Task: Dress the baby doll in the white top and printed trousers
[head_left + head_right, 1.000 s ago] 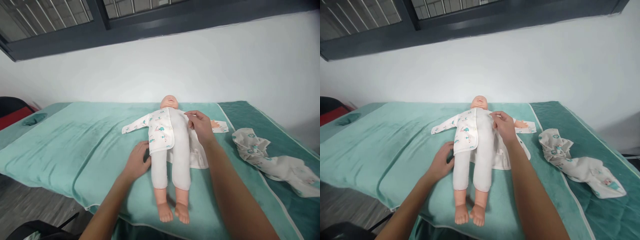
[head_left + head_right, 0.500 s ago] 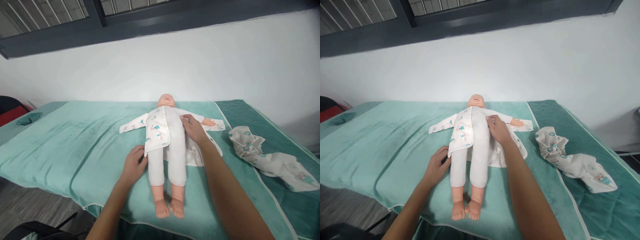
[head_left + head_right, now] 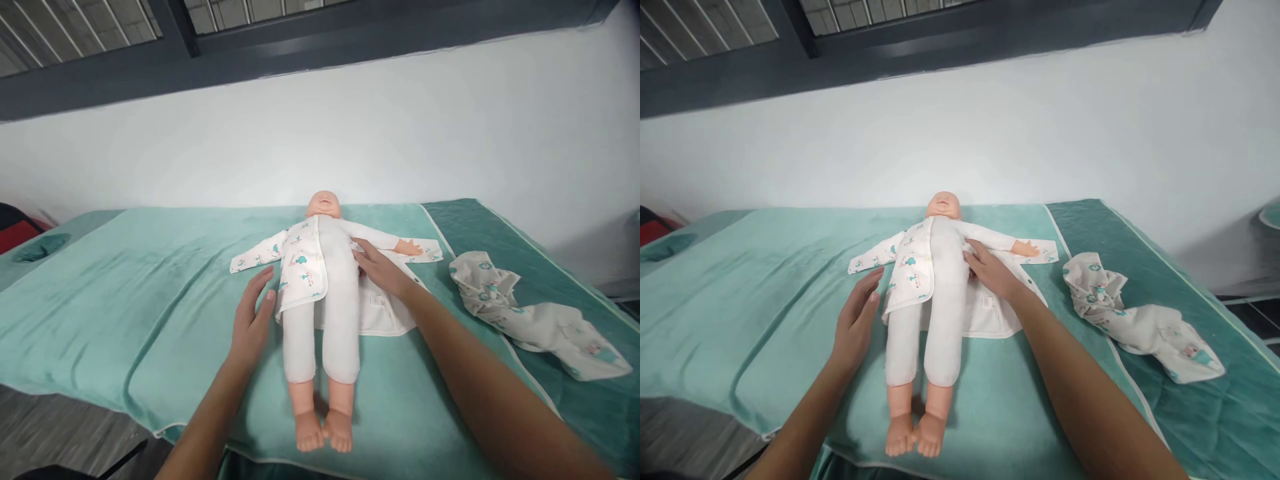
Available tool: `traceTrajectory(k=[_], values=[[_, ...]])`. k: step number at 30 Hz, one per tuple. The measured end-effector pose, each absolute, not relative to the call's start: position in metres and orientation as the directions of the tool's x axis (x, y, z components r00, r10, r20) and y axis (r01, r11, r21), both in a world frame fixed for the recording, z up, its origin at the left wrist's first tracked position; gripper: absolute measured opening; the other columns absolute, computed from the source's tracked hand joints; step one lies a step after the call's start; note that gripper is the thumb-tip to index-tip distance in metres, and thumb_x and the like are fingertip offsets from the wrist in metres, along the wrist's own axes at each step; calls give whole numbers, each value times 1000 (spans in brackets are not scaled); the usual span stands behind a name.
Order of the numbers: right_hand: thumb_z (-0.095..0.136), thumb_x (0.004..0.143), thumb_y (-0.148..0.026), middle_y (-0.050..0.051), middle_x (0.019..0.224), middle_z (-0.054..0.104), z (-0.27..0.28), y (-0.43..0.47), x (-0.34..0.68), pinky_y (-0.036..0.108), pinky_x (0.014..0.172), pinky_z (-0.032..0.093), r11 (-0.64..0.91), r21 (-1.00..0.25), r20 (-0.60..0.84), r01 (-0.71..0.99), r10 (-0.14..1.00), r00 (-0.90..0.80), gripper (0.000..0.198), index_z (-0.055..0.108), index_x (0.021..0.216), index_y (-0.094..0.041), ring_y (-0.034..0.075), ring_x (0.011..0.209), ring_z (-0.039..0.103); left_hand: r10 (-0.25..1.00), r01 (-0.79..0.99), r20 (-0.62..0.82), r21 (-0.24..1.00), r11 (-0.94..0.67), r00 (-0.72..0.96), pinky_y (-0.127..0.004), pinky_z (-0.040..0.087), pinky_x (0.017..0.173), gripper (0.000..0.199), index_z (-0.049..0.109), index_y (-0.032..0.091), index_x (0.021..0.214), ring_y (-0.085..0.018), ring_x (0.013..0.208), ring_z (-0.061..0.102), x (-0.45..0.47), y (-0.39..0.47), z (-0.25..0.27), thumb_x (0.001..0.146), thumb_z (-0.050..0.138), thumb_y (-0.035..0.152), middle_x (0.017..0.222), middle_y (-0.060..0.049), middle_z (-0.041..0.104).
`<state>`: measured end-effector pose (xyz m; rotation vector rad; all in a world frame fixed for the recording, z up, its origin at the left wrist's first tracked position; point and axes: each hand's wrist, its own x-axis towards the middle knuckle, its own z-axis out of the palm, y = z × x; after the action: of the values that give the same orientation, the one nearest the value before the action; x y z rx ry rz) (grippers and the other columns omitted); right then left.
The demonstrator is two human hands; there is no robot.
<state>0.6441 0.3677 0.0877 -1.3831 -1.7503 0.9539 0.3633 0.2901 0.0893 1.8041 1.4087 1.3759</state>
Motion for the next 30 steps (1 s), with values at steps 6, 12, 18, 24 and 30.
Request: traceTrajectory(k=[6, 12, 18, 24, 30], values=[[55, 87, -44, 0, 78, 66, 82, 374, 676, 35, 80, 48, 204, -918, 218, 341, 976, 4, 38, 60, 118, -22, 18, 74, 62, 934, 651, 289, 672, -353, 209, -39, 28, 120, 51, 49, 24, 141, -24, 144, 38, 406, 362, 128, 96, 42, 48, 154, -4, 43], [55, 81, -42, 11, 117, 65, 65, 402, 726, 42, 98, 44, 31, -902, 297, 430, 768, 568, 35, 62, 107, -19, 25, 111, 58, 899, 780, 194, 447, -438, 394, -41, 41, 107, 45, 56, 20, 127, -27, 131, 50, 442, 413, 157, 99, 32, 45, 142, -8, 56], [63, 73, -39, 9, 115, 66, 57, 411, 730, 38, 96, 48, 19, -986, 117, 168, 789, 603, 35, 61, 102, -19, 23, 109, 62, 837, 818, 156, 182, -546, 524, -40, 43, 102, 36, 55, 15, 124, -28, 129, 50, 494, 419, 174, 97, 42, 35, 137, -13, 57], [64, 68, -25, 5, 101, 70, 80, 394, 737, 28, 78, 57, 217, -886, -100, -409, 773, 626, 17, 57, 82, -20, 17, 95, 68, 742, 742, -64, -33, -669, 667, -41, 45, 95, 41, 49, 13, 129, -30, 118, 57, 557, 430, 172, 92, 52, 31, 130, -15, 60], [64, 67, -18, 6, 89, 72, 85, 391, 738, 32, 76, 60, 247, -839, -33, -485, 867, 498, 17, 57, 82, -20, 20, 91, 70, 673, 677, -117, -17, -736, 730, -35, 47, 84, 24, 54, 19, 113, -24, 102, 64, 587, 449, 152, 89, 50, 21, 113, -9, 67]])
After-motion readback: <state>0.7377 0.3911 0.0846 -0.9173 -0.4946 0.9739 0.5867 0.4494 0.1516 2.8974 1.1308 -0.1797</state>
